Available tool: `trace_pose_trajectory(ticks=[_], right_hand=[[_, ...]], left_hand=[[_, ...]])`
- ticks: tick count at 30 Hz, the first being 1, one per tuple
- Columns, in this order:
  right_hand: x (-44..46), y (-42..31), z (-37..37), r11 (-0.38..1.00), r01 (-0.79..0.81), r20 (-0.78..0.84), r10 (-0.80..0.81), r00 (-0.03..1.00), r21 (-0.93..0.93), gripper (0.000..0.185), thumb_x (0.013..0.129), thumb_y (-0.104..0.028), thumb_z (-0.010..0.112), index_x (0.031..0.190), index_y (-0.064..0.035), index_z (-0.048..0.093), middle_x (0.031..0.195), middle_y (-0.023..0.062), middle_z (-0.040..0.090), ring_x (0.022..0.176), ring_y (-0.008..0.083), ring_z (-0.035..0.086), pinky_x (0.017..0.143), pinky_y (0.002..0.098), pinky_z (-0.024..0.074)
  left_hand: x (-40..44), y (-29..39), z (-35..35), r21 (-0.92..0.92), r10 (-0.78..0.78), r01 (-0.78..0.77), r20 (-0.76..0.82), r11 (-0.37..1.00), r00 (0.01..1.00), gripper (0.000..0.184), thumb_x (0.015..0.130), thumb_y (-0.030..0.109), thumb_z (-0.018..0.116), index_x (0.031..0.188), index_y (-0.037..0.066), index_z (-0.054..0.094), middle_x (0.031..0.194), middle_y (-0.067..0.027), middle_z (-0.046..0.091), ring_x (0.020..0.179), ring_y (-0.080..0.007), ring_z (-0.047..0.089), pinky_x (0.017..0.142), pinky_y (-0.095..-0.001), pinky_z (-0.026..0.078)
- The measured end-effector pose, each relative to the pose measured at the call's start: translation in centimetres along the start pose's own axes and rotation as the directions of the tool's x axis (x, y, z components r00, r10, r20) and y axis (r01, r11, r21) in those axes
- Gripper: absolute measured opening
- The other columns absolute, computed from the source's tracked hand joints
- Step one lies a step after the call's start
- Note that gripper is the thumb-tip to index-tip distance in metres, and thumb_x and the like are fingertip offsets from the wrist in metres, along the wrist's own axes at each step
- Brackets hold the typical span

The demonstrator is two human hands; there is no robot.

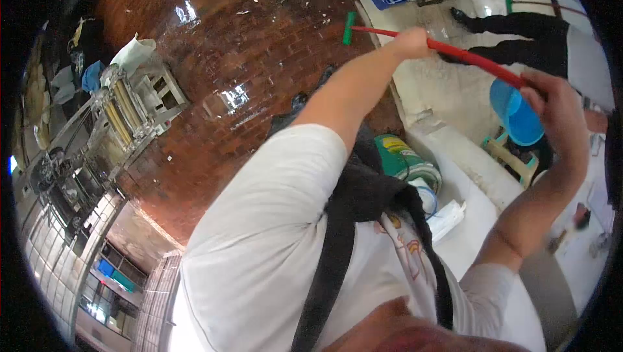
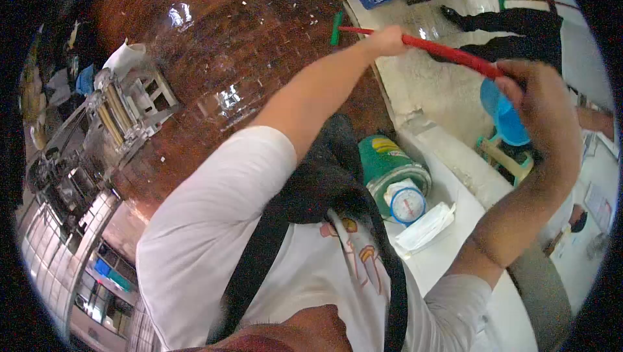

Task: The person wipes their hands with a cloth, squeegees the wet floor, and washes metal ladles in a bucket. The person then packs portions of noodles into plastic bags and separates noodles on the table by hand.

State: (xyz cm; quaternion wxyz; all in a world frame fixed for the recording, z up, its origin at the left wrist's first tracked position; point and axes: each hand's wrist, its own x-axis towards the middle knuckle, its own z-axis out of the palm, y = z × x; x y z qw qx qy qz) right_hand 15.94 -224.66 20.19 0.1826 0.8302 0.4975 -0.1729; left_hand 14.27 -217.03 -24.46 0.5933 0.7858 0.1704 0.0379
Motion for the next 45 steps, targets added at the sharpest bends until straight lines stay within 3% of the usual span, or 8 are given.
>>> trace_pose_trajectory(ticks=[8,11,12,22,29,39,41,45], right_hand=[[15.1,-3.0,10.5,0.854,0.143,0.342,-0.346,0.874,0.500,0.040,0.090,-0.027,0.066,0.126,-0.0107,0.068,0.106,0.0191,0.072,0.096,0.0304,0.070,0.086,0.0402,0.0530],[17.8,-12.0,23.1,0.820,0.341,0.172,-0.459,0.872,0.460,0.035,0.093,-0.031,0.059,0.125,-0.0168,0.064,0.094,0.0134,0.072,0.095,0.0372,0.068,0.082,0.0514,0.0534],[17.7,-11.7,22.7,0.817,0.331,0.173,-0.454,0.874,0.472,0.036,0.093,-0.031,0.059,0.125,-0.0165,0.064,0.094,0.0139,0.072,0.094,0.0372,0.069,0.082,0.0511,0.0534],[8.9,2.5,-9.9,0.991,0.030,0.018,-0.033,0.999,0.128,0.038,0.084,-0.011,0.072,0.121,-0.0040,0.069,0.097,0.0209,0.072,0.083,0.0389,0.069,0.078,0.0412,0.0529],[22.5,-8.6,-12.7,0.974,0.216,0.003,-0.217,0.976,-0.073,0.032,0.083,-0.014,0.073,0.114,-0.0066,0.072,0.094,0.0206,0.071,0.086,0.0395,0.068,0.077,0.0455,0.0524],[29.6,-24.5,4.4,0.835,0.377,0.095,-0.447,0.889,0.402,0.035,0.093,-0.031,0.062,0.125,-0.0187,0.066,0.085,0.0173,0.070,0.083,0.0389,0.069,0.072,0.0509,0.0538],[31.6,-29.9,12.2,0.833,0.368,0.185,-0.472,0.862,0.414,0.034,0.095,-0.033,0.060,0.126,-0.0206,0.064,0.085,0.0151,0.071,0.084,0.0369,0.070,0.070,0.0505,0.0552],[30.8,-22.7,5.6,0.775,0.081,0.278,-0.320,0.906,0.626,0.035,0.096,-0.034,0.059,0.127,-0.0204,0.066,0.092,0.0130,0.073,0.083,0.0370,0.070,0.072,0.0488,0.0542]], left_hand=[[-11.8,-16.0,-14.6,0.506,-0.083,0.195,-0.236,0.840,0.968,0.033,0.091,0.042,0.062,0.095,0.011,0.074,0.095,-0.0160,0.072,0.096,-0.0365,0.068,0.084,-0.0498,0.053],[-20.1,-27.2,-19.3,0.677,-0.355,0.590,-0.473,0.440,0.807,0.029,0.090,0.042,0.066,0.090,0.014,0.074,0.081,-0.0127,0.068,0.087,-0.0356,0.067,0.081,-0.0482,0.052],[-21.6,-25.4,-20.1,0.757,-0.084,0.555,-0.564,0.346,0.822,0.027,0.087,0.040,0.070,0.083,0.013,0.072,0.080,-0.0129,0.068,0.088,-0.0366,0.066,0.078,-0.0493,0.052],[4.9,4.1,-13.1,0.206,0.144,-0.096,-0.234,0.974,0.962,0.015,0.084,0.028,0.072,0.086,0.013,0.074,0.084,-0.0166,0.071,0.085,-0.0379,0.069,0.076,-0.0482,0.055],[9.0,-5.2,-22.8,0.001,-0.007,0.007,-0.007,1.000,1.000,0.014,0.082,0.024,0.068,0.084,0.010,0.071,0.088,-0.0154,0.072,0.087,-0.0381,0.069,0.078,-0.0480,0.055],[-16.7,-26.7,-42.7,0.577,0.040,0.000,-0.056,0.817,0.998,0.033,0.090,0.042,0.067,0.086,0.010,0.072,0.087,-0.0156,0.070,0.090,-0.0370,0.067,0.082,-0.0490,0.052],[-22.0,-33.2,-44.6,0.632,-0.436,0.452,-0.195,0.629,0.879,0.034,0.086,0.046,0.072,0.095,0.014,0.075,0.091,-0.0131,0.072,0.094,-0.0363,0.067,0.086,-0.0462,0.052],[-16.4,-21.7,-44.8,0.563,-0.218,0.270,-0.159,0.781,0.963,0.035,0.088,0.048,0.070,0.096,0.014,0.076,0.087,-0.0152,0.070,0.095,-0.0362,0.066,0.086,-0.0463,0.052]])
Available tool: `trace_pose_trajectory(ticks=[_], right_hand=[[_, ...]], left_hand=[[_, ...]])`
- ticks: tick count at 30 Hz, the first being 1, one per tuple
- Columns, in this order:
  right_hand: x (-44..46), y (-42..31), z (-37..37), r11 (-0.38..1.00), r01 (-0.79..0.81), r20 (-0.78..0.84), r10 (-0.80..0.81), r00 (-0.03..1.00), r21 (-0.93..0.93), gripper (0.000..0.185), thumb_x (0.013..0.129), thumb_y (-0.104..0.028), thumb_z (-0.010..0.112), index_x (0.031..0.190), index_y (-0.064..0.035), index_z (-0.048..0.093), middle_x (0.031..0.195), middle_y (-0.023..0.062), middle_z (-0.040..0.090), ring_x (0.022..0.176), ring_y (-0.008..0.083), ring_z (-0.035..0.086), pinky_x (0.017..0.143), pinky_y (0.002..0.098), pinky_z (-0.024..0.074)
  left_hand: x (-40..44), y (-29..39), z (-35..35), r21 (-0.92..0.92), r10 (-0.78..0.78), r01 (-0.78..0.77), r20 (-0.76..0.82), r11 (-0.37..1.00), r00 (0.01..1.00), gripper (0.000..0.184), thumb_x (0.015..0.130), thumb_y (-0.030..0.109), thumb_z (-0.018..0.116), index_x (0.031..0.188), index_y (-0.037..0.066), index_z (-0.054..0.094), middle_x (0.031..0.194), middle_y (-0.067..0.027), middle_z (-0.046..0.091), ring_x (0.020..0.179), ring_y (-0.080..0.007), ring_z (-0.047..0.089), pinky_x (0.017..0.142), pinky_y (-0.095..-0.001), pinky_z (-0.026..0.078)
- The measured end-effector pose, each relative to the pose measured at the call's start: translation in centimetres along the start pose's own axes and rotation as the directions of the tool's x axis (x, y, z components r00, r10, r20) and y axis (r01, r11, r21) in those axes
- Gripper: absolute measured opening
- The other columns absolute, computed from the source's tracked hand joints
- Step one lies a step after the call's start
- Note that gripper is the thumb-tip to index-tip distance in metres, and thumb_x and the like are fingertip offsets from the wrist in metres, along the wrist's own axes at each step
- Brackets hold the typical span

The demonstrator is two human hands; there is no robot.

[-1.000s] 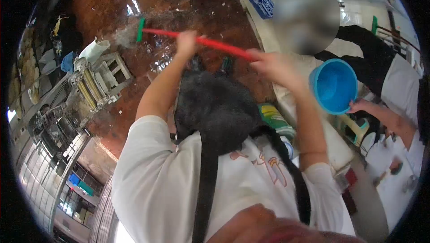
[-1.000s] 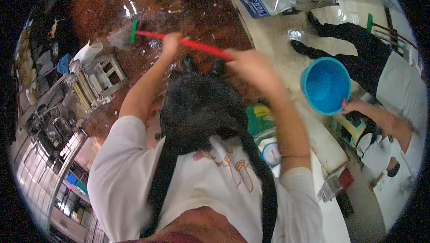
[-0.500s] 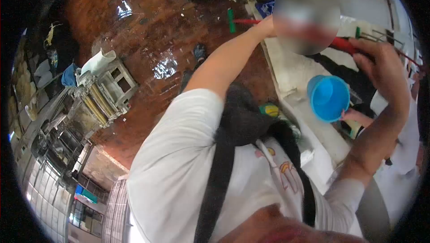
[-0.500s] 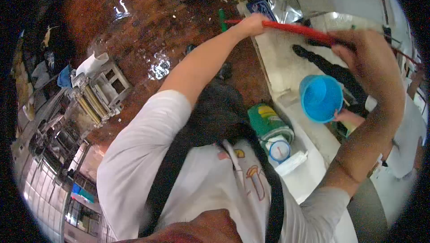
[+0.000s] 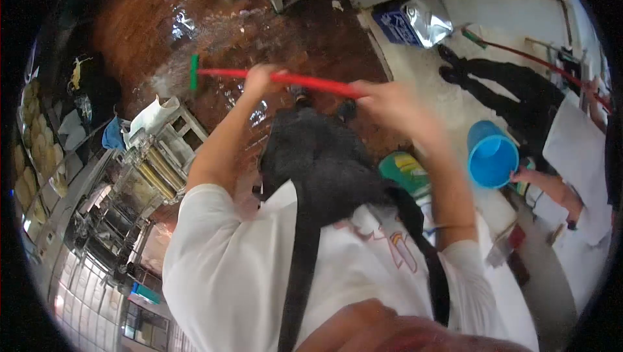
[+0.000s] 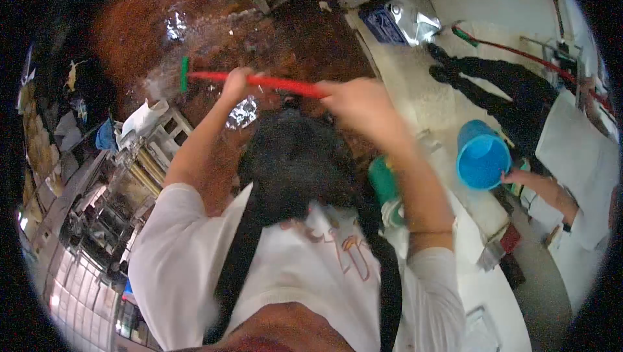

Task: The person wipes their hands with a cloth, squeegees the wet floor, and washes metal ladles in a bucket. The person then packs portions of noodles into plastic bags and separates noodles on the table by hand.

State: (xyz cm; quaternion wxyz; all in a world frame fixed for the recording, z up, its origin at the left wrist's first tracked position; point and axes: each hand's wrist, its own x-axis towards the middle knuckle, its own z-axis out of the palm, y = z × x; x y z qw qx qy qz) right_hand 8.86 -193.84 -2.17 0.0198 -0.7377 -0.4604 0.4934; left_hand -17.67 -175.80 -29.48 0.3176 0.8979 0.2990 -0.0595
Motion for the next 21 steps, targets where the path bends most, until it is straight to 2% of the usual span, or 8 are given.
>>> trace_pose_trajectory(ticks=[1,2,4,6,11,14,18,21], right_hand=[[-5.0,-0.6,-4.7,0.959,0.071,-0.192,-0.127,0.973,-0.274,0.035,0.096,-0.034,0.058,0.126,-0.0186,0.068,0.092,0.0148,0.072,0.084,0.0378,0.069,0.074,0.0473,0.0532],[-8.8,-2.2,-10.1,0.949,-0.067,-0.123,0.030,0.992,-0.309,0.037,0.097,-0.037,0.058,0.127,-0.0174,0.068,0.092,0.0171,0.071,0.087,0.0383,0.067,0.077,0.0447,0.0531],[-15.4,-5.5,-16.7,0.962,-0.037,-0.244,-0.032,0.969,-0.272,0.034,0.093,-0.029,0.064,0.120,-0.0087,0.070,0.097,0.0191,0.072,0.092,0.0383,0.068,0.081,0.0446,0.0527],[-17.3,-7.4,-19.1,0.867,-0.050,-0.394,-0.174,0.902,-0.496,0.029,0.091,-0.022,0.067,0.114,-0.0060,0.072,0.095,0.0203,0.071,0.089,0.0384,0.069,0.079,0.0454,0.0531],[-5.8,-13.7,-22.4,0.485,-0.361,-0.366,0.089,0.926,-0.796,0.026,0.089,-0.015,0.068,0.110,0.0007,0.071,0.106,0.0194,0.072,0.096,0.0347,0.070,0.085,0.0406,0.0529],[-0.2,-12.1,-24.8,0.647,-0.169,-0.284,-0.077,0.956,-0.744,0.026,0.091,-0.015,0.069,0.112,-0.0016,0.071,0.105,0.0169,0.072,0.097,0.0313,0.070,0.086,0.0399,0.0540],[-1.0,-13.7,-25.5,0.560,-0.103,-0.200,-0.113,0.973,-0.822,0.027,0.091,-0.012,0.068,0.115,-0.0006,0.070,0.107,0.0158,0.072,0.098,0.0251,0.071,0.087,0.0367,0.0547],[-2.9,-12.7,-24.0,0.809,-0.077,-0.213,-0.061,0.975,-0.583,0.028,0.092,-0.019,0.069,0.115,-0.0032,0.072,0.098,0.0158,0.074,0.095,0.0231,0.072,0.085,0.0391,0.0544]], left_hand=[[2.0,2.8,1.2,-0.126,0.039,-0.036,0.023,0.991,0.999,0.036,0.090,0.047,0.067,0.090,0.012,0.074,0.084,-0.0166,0.069,0.092,-0.0379,0.066,0.085,-0.0475,0.051],[3.8,10.4,-2.9,-0.203,-0.062,0.072,0.056,0.976,0.996,0.034,0.091,0.042,0.067,0.084,0.010,0.071,0.083,-0.0178,0.068,0.090,-0.0394,0.066,0.083,-0.0487,0.051],[7.9,18.4,-4.4,-0.298,0.236,-0.310,-0.260,0.903,0.936,0.040,0.092,0.039,0.068,0.071,0.006,0.063,0.075,-0.0201,0.064,0.079,-0.0422,0.065,0.071,-0.0501,0.051],[12.8,23.7,-4.9,-0.423,0.286,-0.396,-0.300,0.815,0.910,0.027,0.086,0.030,0.073,0.079,0.005,0.066,0.079,-0.0202,0.066,0.082,-0.0423,0.065,0.072,-0.0503,0.052],[26.3,23.8,-2.2,-0.645,0.106,-0.206,-0.191,0.736,0.976,0.021,0.087,0.028,0.073,0.100,0.011,0.072,0.090,-0.0175,0.071,0.086,-0.0388,0.067,0.076,-0.0451,0.053],[29.2,19.4,-2.4,-0.667,0.073,-0.233,-0.259,0.707,0.963,0.028,0.086,0.039,0.072,0.097,0.014,0.075,0.094,-0.0187,0.071,0.090,-0.0405,0.067,0.076,-0.0455,0.054],[26.6,17.5,-4.4,-0.609,0.154,-0.224,-0.165,0.761,0.974,0.033,0.088,0.044,0.070,0.097,0.013,0.075,0.091,-0.0186,0.071,0.087,-0.0398,0.067,0.075,-0.0455,0.054],[21.9,15.2,-3.9,-0.535,0.197,-0.204,-0.070,0.820,0.978,0.037,0.088,0.046,0.070,0.092,0.010,0.074,0.088,-0.0181,0.071,0.086,-0.0373,0.068,0.077,-0.0465,0.054]])
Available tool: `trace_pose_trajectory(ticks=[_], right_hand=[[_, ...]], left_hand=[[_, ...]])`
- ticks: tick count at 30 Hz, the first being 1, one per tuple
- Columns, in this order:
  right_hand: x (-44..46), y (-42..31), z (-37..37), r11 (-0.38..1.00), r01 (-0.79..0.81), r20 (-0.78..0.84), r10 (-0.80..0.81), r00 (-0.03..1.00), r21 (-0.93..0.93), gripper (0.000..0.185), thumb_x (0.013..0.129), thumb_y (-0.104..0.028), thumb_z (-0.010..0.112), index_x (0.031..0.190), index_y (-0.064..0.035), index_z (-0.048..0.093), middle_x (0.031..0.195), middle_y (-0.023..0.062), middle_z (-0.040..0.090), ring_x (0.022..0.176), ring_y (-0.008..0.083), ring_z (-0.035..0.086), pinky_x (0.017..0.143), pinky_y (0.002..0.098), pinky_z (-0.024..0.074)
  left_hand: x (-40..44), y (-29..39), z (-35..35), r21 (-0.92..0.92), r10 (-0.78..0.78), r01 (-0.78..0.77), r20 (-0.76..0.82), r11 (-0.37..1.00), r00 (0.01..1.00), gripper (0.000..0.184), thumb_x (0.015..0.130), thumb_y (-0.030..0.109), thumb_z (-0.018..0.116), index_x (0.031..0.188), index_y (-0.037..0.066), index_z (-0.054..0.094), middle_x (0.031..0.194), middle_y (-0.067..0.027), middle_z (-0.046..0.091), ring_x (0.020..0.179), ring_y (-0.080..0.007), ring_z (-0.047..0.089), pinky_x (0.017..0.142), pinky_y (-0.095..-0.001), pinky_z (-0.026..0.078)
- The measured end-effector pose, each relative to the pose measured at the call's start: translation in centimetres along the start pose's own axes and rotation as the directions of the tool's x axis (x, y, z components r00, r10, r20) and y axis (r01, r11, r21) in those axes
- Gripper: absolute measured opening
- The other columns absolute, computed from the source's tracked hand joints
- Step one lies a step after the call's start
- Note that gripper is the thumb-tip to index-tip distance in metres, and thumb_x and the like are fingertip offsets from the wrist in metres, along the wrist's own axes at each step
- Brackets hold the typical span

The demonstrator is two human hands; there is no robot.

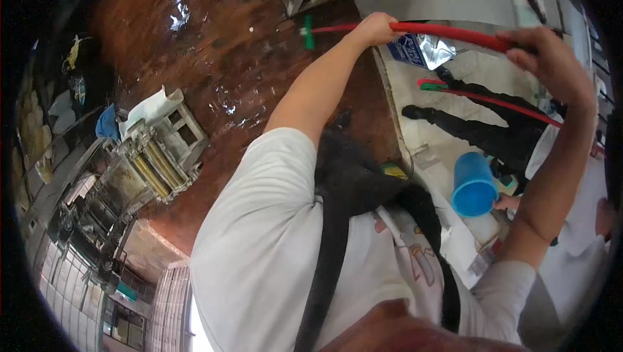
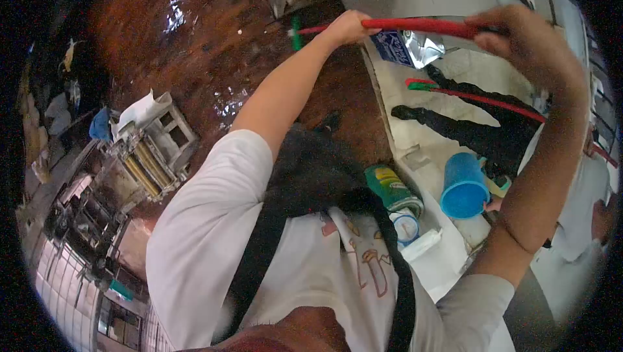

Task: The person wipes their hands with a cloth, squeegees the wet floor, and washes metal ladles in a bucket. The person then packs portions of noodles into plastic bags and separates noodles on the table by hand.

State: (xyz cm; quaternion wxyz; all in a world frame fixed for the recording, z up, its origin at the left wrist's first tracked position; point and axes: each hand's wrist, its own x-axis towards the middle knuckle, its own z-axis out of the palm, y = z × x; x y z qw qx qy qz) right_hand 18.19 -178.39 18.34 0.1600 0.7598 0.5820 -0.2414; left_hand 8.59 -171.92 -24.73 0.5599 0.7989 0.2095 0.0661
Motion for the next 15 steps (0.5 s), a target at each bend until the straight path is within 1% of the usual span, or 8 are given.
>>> trace_pose_trajectory(ticks=[6,7,8,9,10,12,14,15], right_hand=[[0.0,-2.4,15.1,0.880,0.028,0.223,-0.151,0.963,0.475,0.038,0.095,-0.018,0.065,0.132,-0.0127,0.065,0.101,0.0152,0.074,0.085,0.0249,0.067,0.080,0.0392,0.0524],[1.3,-5.6,17.8,0.826,-0.203,0.453,-0.071,0.888,0.526,0.042,0.095,-0.019,0.064,0.137,-0.0173,0.061,0.100,0.0147,0.073,0.086,0.0233,0.067,0.079,0.0394,0.0526],[2.7,-8.1,23.7,0.789,-0.249,0.465,-0.053,0.884,0.562,0.046,0.093,-0.023,0.064,0.138,-0.0185,0.060,0.100,0.0163,0.073,0.091,0.0260,0.070,0.081,0.0400,0.0541],[3.5,-10.3,31.3,0.827,0.066,0.190,-0.205,0.960,0.558,0.048,0.092,-0.030,0.063,0.140,-0.0216,0.058,0.101,0.0169,0.072,0.095,0.0321,0.071,0.081,0.0444,0.0558],[4.6,-14.2,32.8,0.908,0.044,0.303,-0.185,0.935,0.417,0.049,0.093,-0.035,0.062,0.140,-0.0252,0.056,0.102,0.0184,0.071,0.095,0.0385,0.070,0.080,0.0504,0.0555],[4.1,-16.2,34.6,0.898,0.134,0.200,-0.235,0.951,0.420,0.044,0.095,-0.036,0.058,0.138,-0.0292,0.056,0.100,0.0188,0.071,0.093,0.0401,0.069,0.079,0.0519,0.0552],[1.5,-12.3,31.8,0.896,0.072,0.149,-0.152,0.977,0.438,0.038,0.096,-0.036,0.055,0.133,-0.0280,0.062,0.098,0.0180,0.072,0.096,0.0390,0.069,0.082,0.0498,0.0545],[-1.2,-8.3,30.8,0.824,0.090,0.046,-0.140,0.989,0.560,0.037,0.095,-0.036,0.058,0.130,-0.0254,0.065,0.102,0.0178,0.072,0.097,0.0367,0.069,0.083,0.0472,0.0539]], left_hand=[[-15.5,-10.4,-4.3,0.451,-0.058,0.012,0.087,0.892,0.995,0.024,0.086,0.033,0.067,0.090,0.010,0.070,0.089,-0.0162,0.071,0.092,-0.0381,0.068,0.081,-0.0500,0.053],[-19.5,-14.9,-4.6,0.433,-0.070,0.069,-0.014,0.899,0.997,0.025,0.085,0.034,0.069,0.089,0.010,0.069,0.089,-0.0153,0.070,0.091,-0.0383,0.067,0.081,-0.0499,0.053],[-23.2,-20.8,-4.7,0.594,-0.070,0.077,-0.034,0.801,0.997,0.028,0.084,0.039,0.071,0.090,0.011,0.070,0.088,-0.0141,0.070,0.091,-0.0377,0.066,0.082,-0.0486,0.053],[-27.3,-24.4,-5.7,0.584,-0.166,0.223,-0.151,0.781,0.974,0.033,0.085,0.044,0.071,0.086,0.011,0.070,0.086,-0.0134,0.070,0.090,-0.0364,0.065,0.081,-0.0484,0.052],[-30.3,-25.1,-7.3,0.725,-0.199,0.342,-0.279,0.598,0.940,0.032,0.086,0.044,0.070,0.086,0.012,0.071,0.086,-0.0130,0.070,0.090,-0.0356,0.065,0.081,-0.0482,0.052],[-33.0,-23.6,-7.4,0.805,-0.199,0.374,-0.317,0.461,0.927,0.029,0.088,0.042,0.069,0.086,0.013,0.073,0.087,-0.0126,0.070,0.090,-0.0342,0.065,0.081,-0.0473,0.051],[-30.4,-21.9,-8.3,0.768,-0.142,0.216,-0.163,0.603,0.976,0.025,0.089,0.039,0.069,0.088,0.014,0.075,0.088,-0.0126,0.070,0.090,-0.0332,0.066,0.082,-0.0459,0.051],[-27.6,-17.4,-6.2,0.733,-0.271,0.235,-0.072,0.638,0.960,0.022,0.088,0.036,0.069,0.091,0.014,0.075,0.088,-0.0123,0.070,0.091,-0.0332,0.066,0.084,-0.0459,0.052]])
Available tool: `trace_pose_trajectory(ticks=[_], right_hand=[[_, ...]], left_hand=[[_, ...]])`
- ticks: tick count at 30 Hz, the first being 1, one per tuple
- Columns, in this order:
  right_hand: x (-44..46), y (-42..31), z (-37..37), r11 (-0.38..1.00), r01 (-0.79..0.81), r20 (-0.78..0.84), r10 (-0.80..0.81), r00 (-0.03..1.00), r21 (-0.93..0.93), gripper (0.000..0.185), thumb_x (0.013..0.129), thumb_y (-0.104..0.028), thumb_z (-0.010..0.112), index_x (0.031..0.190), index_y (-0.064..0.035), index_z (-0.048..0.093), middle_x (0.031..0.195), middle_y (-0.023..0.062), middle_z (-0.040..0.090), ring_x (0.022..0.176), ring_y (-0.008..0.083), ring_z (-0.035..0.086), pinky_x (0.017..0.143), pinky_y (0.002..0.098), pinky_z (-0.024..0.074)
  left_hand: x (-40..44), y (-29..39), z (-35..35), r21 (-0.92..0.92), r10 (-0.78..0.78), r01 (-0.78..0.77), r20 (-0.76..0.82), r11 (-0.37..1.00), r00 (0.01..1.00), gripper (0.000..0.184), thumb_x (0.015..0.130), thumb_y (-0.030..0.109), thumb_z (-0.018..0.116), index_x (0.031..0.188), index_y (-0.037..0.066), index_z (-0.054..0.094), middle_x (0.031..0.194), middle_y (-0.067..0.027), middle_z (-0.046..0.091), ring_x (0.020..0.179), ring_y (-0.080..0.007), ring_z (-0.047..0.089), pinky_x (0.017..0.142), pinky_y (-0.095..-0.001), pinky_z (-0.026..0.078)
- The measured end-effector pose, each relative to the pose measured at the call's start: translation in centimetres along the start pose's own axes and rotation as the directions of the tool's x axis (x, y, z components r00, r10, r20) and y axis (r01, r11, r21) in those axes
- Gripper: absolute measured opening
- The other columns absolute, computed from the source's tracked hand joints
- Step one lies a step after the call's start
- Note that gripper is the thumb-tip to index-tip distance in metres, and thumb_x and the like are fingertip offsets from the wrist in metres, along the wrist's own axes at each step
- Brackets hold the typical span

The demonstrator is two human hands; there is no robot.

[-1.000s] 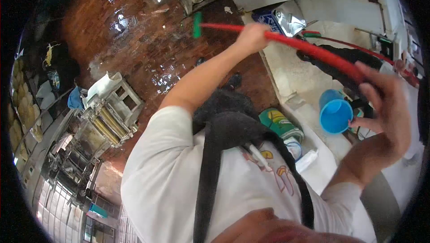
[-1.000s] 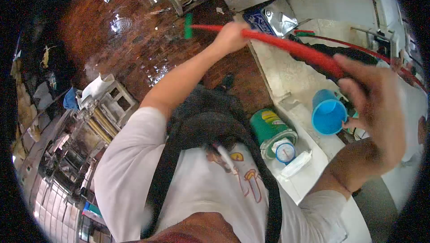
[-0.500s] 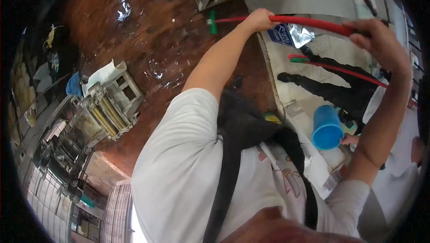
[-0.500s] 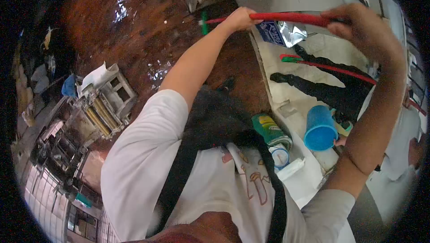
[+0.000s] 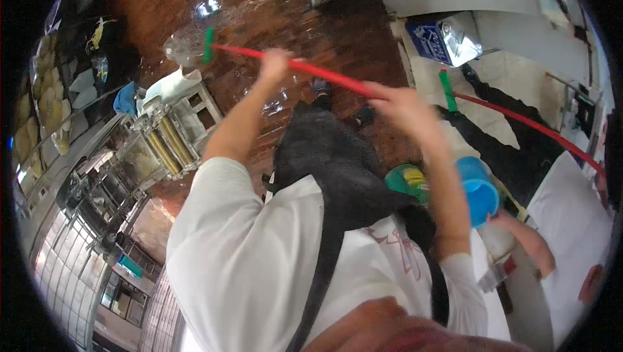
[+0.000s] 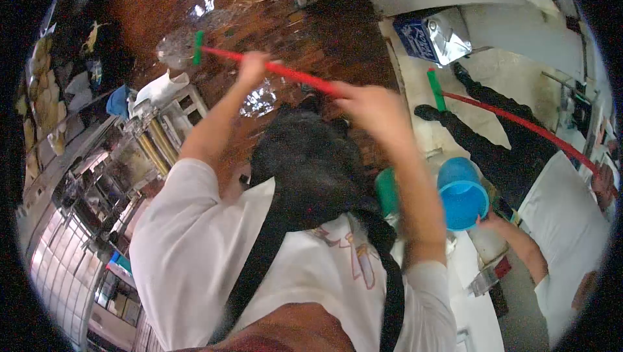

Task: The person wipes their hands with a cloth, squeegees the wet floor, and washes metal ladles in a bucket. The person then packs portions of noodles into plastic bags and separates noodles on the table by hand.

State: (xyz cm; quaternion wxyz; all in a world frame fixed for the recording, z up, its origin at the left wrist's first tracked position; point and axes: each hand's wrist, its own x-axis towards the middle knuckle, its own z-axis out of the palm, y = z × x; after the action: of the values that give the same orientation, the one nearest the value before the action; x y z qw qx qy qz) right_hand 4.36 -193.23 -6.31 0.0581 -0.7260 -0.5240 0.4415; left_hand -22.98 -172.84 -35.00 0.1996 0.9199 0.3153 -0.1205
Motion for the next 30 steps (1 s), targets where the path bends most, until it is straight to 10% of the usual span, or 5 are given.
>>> trace_pose_trajectory(ticks=[3,6,14,21,30], right_hand=[[-12.2,-2.7,-12.4,0.937,-0.349,-0.035,0.348,0.937,-0.018,0.038,0.088,-0.017,0.072,0.126,-0.0109,0.069,0.112,0.0168,0.072,0.099,0.0306,0.071,0.087,0.0356,0.0525],[-16.4,-4.4,-14.3,0.978,-0.105,-0.115,0.085,0.990,-0.179,0.035,0.089,-0.013,0.070,0.123,-0.0049,0.069,0.105,0.0206,0.072,0.096,0.0318,0.072,0.085,0.0354,0.0532],[0.1,-6.9,21.4,0.981,0.111,0.047,-0.105,0.993,-0.157,0.036,0.096,-0.031,0.058,0.129,-0.0197,0.065,0.098,0.0171,0.073,0.089,0.0383,0.070,0.079,0.0518,0.0553],[-17.2,-5.4,19.9,0.975,0.191,-0.119,-0.204,0.972,-0.115,0.036,0.102,-0.036,0.052,0.122,-0.0139,0.070,0.107,0.0179,0.072,0.099,0.0368,0.069,0.086,0.0454,0.0542],[-37.5,-13.2,9.6,0.934,-0.236,-0.006,0.243,0.970,-0.270,0.042,0.095,-0.016,0.067,0.134,0.0004,0.059,0.092,0.0063,0.064,0.075,0.0125,0.057,0.071,0.0269,0.0496]], left_hand=[[0.8,16.7,-6.4,-0.328,0.050,-0.066,-0.056,0.942,0.997,0.025,0.087,0.037,0.070,0.085,0.012,0.072,0.092,-0.0137,0.071,0.092,-0.0365,0.068,0.082,-0.0496,0.053],[0.2,22.7,-6.3,-0.545,0.172,-0.171,-0.049,0.821,0.984,0.020,0.089,0.033,0.070,0.089,0.013,0.072,0.090,-0.0175,0.069,0.094,-0.0386,0.066,0.085,-0.0497,0.052],[-15.1,-7.5,12.5,-0.031,-0.645,0.664,-0.276,0.747,0.713,0.030,0.095,0.026,0.058,0.122,0.017,0.068,0.149,-0.0203,0.046,0.135,-0.0490,0.041,0.101,-0.0619,0.042],[-25.9,6.9,8.0,-0.143,-0.115,0.036,-0.601,0.989,0.791,0.033,0.078,0.036,0.080,0.071,0.008,0.064,0.081,-0.0133,0.068,0.088,-0.0374,0.064,0.081,-0.0462,0.051],[-31.2,33.6,8.5,-0.660,-0.423,-0.035,-0.520,0.751,0.742,0.021,0.082,0.030,0.074,0.076,0.010,0.067,0.087,-0.0173,0.067,0.093,-0.0390,0.060,0.082,-0.0512,0.045]])
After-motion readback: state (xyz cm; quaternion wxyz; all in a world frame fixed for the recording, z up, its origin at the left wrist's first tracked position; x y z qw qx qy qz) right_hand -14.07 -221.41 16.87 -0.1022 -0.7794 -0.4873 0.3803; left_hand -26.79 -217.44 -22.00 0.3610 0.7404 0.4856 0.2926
